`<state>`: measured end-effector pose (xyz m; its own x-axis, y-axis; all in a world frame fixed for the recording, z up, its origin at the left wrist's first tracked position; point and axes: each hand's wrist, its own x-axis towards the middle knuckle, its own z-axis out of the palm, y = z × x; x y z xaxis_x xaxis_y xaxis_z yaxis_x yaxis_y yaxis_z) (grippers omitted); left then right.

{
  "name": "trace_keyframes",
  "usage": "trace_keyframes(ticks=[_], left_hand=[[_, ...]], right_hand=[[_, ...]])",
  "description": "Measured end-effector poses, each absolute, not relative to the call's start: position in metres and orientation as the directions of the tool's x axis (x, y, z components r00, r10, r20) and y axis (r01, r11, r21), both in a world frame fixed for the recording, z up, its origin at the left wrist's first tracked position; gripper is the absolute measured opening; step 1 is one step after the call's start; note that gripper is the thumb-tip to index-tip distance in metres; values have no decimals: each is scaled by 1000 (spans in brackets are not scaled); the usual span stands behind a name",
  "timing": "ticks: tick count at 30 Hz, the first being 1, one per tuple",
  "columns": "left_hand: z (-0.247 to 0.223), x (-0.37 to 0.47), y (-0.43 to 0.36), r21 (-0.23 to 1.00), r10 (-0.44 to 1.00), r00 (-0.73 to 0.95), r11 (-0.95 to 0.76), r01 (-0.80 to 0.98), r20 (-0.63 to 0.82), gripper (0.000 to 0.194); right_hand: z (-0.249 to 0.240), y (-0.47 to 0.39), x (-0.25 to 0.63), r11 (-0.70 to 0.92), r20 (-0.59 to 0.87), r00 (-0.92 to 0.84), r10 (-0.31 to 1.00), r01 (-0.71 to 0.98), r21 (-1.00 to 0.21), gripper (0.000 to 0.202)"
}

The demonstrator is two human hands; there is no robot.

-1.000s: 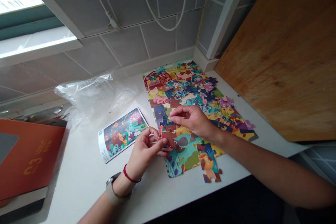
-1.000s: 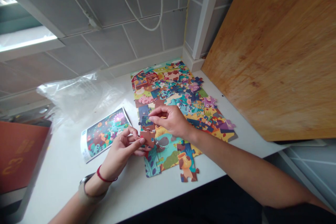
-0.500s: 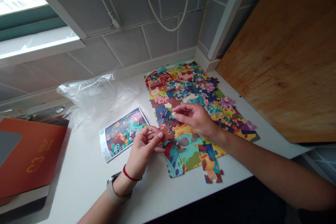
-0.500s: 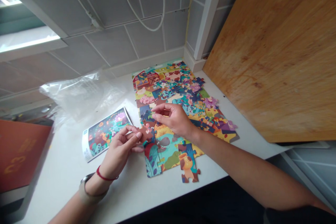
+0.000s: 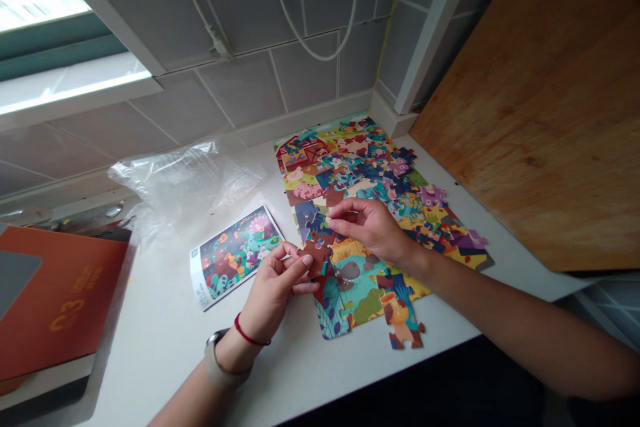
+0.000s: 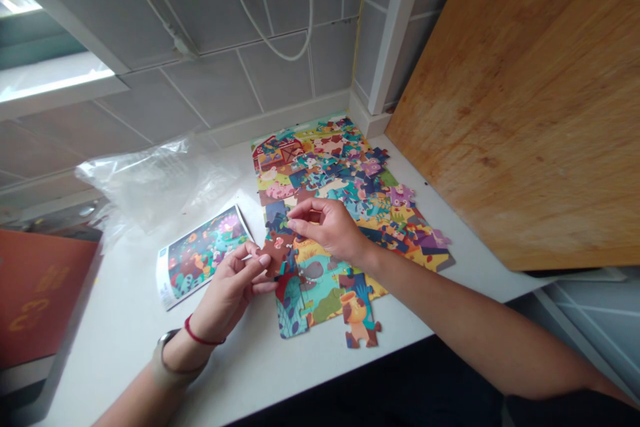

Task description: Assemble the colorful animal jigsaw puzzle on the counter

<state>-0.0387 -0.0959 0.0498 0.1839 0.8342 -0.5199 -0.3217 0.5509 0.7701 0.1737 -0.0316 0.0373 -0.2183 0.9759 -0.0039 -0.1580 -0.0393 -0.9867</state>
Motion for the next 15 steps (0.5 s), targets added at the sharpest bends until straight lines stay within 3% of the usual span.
trace_keyframes(ticks=[15], left_hand=[[50,-38,-96,788,825,214,564,-245,-524,63]], right_hand=[[36,-30,176,-12,16,-208,978,-131,-991,28]])
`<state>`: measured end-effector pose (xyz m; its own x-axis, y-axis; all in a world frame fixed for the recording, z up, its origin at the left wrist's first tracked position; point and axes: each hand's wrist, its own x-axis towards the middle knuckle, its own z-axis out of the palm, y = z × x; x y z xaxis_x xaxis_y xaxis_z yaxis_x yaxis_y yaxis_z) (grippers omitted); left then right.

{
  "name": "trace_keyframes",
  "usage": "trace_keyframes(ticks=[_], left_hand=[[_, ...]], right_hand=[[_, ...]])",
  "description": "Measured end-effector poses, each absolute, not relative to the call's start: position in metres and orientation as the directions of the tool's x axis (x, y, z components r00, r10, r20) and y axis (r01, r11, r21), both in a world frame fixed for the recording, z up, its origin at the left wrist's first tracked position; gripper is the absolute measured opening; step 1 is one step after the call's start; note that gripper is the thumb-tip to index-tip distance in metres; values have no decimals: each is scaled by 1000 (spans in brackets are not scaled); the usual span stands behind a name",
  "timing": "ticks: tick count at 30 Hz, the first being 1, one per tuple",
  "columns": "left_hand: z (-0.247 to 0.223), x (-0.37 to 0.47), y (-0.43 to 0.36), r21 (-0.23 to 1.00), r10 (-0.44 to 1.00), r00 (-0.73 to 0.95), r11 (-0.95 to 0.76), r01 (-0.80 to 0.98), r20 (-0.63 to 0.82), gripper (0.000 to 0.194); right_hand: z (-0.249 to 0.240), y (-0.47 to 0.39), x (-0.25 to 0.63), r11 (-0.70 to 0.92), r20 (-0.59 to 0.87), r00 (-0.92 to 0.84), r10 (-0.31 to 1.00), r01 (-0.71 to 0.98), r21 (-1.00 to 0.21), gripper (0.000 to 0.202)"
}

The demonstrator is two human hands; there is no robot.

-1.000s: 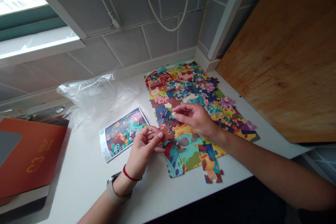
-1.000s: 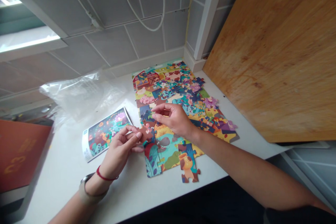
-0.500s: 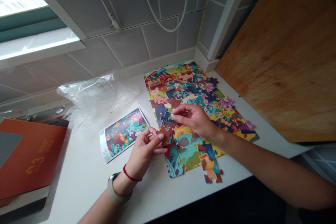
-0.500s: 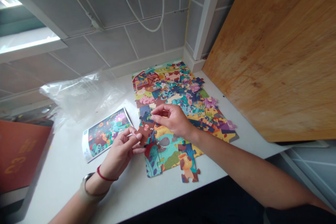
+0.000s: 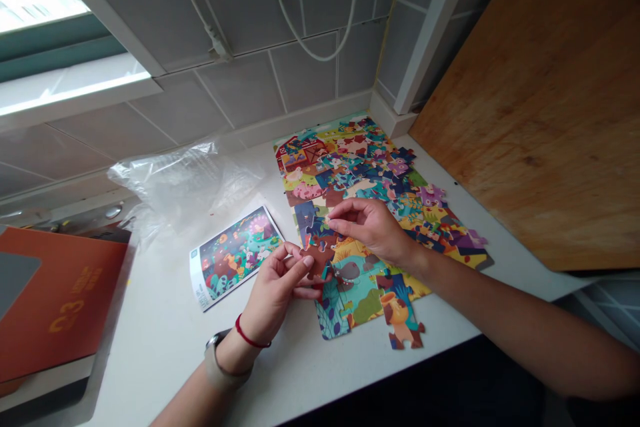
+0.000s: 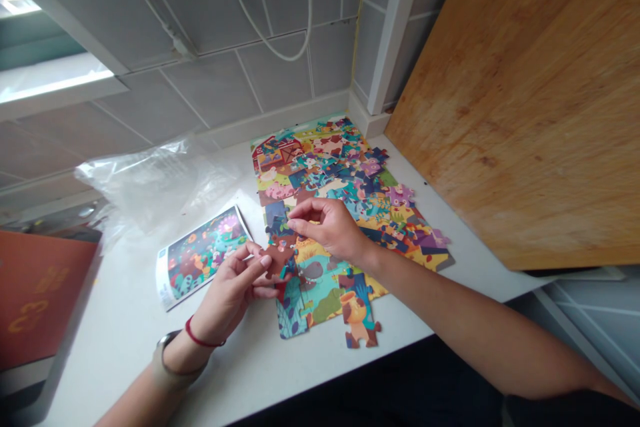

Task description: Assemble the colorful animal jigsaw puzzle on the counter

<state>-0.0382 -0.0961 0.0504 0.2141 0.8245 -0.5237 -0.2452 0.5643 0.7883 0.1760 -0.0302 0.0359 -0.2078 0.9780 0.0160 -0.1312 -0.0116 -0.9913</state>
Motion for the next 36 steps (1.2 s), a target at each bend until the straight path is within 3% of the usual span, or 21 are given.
trace_keyframes(ticks=[10,20,36], left_hand=[[49,-39,-98,845,865,235,491,-212,-443,50],[42,-43,-98,876,895,257,424,-232,-365,60],[52,-42,-91,728,821,133,558,-398,-555,55]], right_hand=[[36,-30,177,-17,10,-215,977,-124,-992,23],[36,-28,177,-37,-2,-213,977,-160,-986,24],[39,-29,177,-23,4,-225,974,-116,-993,30]])
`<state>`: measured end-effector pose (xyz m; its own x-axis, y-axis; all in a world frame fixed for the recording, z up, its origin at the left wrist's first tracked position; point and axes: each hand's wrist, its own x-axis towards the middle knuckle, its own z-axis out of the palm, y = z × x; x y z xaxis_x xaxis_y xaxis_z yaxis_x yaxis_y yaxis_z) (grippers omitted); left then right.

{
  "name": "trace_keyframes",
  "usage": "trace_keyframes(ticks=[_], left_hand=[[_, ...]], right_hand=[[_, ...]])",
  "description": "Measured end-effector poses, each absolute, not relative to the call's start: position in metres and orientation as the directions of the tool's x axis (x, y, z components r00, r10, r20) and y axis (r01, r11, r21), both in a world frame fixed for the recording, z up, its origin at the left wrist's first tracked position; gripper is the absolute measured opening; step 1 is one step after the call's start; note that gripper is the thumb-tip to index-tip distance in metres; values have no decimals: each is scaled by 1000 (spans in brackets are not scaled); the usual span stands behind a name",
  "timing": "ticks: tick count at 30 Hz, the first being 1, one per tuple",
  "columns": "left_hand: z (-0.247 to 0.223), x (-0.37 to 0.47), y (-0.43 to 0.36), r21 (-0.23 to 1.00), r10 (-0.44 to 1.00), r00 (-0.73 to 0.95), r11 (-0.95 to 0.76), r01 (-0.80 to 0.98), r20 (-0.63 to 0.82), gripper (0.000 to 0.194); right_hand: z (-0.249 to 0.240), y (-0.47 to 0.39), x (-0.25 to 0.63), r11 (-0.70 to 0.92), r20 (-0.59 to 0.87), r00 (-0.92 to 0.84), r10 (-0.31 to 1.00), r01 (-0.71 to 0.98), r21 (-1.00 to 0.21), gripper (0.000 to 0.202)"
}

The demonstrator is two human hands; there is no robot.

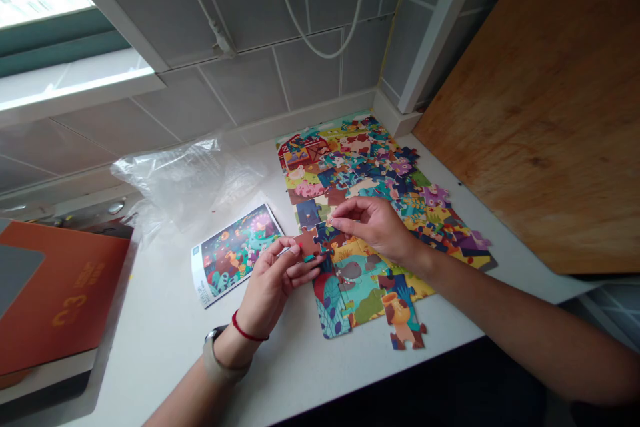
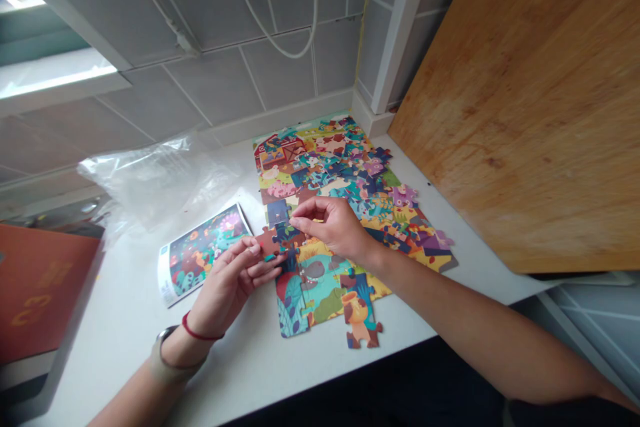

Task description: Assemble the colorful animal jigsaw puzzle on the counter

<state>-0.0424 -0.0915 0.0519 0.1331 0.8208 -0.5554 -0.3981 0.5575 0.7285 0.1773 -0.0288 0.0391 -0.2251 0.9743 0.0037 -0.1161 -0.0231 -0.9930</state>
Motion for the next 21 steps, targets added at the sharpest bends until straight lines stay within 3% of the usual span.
trace_keyframes(ticks=[5,15,21], left_hand=[[53,-43,-92,724,824,155,556,-408,-545,53],[51,-41,-95,724,824,253,567,-393,-507,68],[52,-42,-97,695,830,300,558,-453,-470,60]], right_hand=[[37,-29,177,-24,4,-232,973,-116,-993,30],[37,-29,178,-22,2,-212,977,-112,-994,24],[36,-29,179,-6,10,-205,979,-77,-997,25]])
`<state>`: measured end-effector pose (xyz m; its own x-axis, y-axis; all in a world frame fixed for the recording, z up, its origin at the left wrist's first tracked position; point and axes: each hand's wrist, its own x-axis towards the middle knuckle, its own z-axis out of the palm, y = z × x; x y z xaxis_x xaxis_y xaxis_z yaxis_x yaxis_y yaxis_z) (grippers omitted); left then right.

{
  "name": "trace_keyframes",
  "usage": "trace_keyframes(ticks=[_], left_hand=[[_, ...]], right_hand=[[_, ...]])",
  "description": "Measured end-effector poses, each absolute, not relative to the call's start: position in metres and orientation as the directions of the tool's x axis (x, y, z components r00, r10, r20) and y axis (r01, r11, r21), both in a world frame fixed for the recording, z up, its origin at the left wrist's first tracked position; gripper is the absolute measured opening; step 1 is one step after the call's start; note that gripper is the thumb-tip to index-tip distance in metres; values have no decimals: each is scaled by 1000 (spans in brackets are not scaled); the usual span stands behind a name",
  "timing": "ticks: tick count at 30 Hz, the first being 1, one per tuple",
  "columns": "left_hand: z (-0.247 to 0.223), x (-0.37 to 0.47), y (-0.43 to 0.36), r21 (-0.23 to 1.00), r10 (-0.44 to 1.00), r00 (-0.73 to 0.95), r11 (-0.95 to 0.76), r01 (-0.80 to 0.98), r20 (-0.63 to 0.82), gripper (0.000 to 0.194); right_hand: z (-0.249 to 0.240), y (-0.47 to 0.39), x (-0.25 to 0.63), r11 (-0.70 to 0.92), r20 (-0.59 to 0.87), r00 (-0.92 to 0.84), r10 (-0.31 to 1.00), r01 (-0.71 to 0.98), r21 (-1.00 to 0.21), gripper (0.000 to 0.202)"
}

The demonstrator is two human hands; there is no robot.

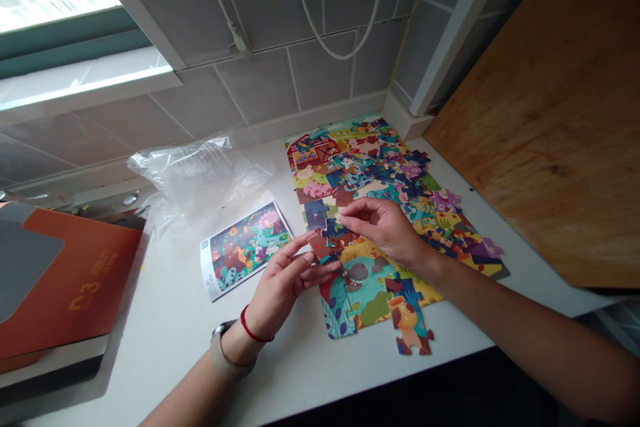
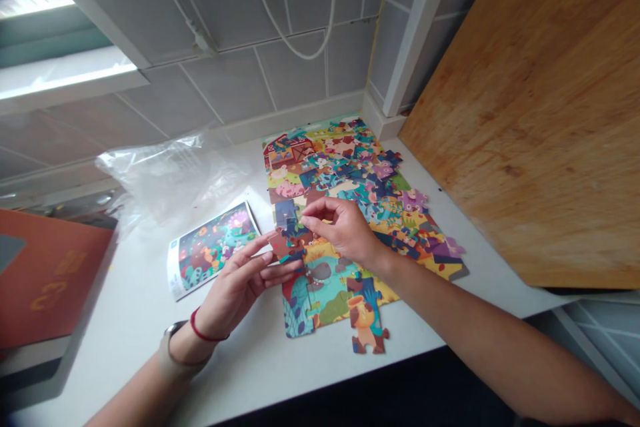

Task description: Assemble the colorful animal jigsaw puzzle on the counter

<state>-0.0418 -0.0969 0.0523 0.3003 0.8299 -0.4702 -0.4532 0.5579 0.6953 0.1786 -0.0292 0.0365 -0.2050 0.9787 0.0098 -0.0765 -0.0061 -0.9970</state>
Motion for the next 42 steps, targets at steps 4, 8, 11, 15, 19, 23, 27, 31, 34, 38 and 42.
trace_keyframes(ticks=[4,8,11,15,19,23,27,31,34,38,42], left_hand=[[52,-41,-96,718,845,252,534,-447,-472,59],[49,-41,-94,816,881,134,471,-336,-453,54],[49,-40,-93,868,904,73,426,-256,-422,53],[49,-42,-91,898,917,41,396,-192,-396,55],[47,-43,-90,914,927,45,375,-156,-373,54],[46,-42,-92,935,944,42,331,-126,-328,48],[47,-42,-96,986,986,16,163,24,-163,31],[46,-45,-98,974,998,45,-43,221,34,32],[41,-46,-98,965,995,98,-26,262,0,40],[38,-46,-97,973,985,166,15,232,-54,44],[39,-45,-95,984,982,180,28,177,-61,38]], right_hand=[[37,-29,179,-5,8,-214,977,-61,-998,24],[36,-29,179,4,11,-285,958,-25,-1000,25],[36,-30,180,-4,0,-344,939,-10,-1000,26],[35,-31,181,-7,-18,-409,912,28,-1000,24],[37,-33,181,17,-13,-452,892,62,-998,19],[44,-33,183,48,4,-444,896,87,-995,19],[52,-23,197,89,19,-362,932,178,-980,21],[52,-5,219,164,82,-249,965,330,-930,26],[44,3,228,147,60,-231,971,379,-914,31],[36,1,229,87,-56,-290,955,455,-886,34],[38,1,227,295,104,-343,934,571,-766,27]])
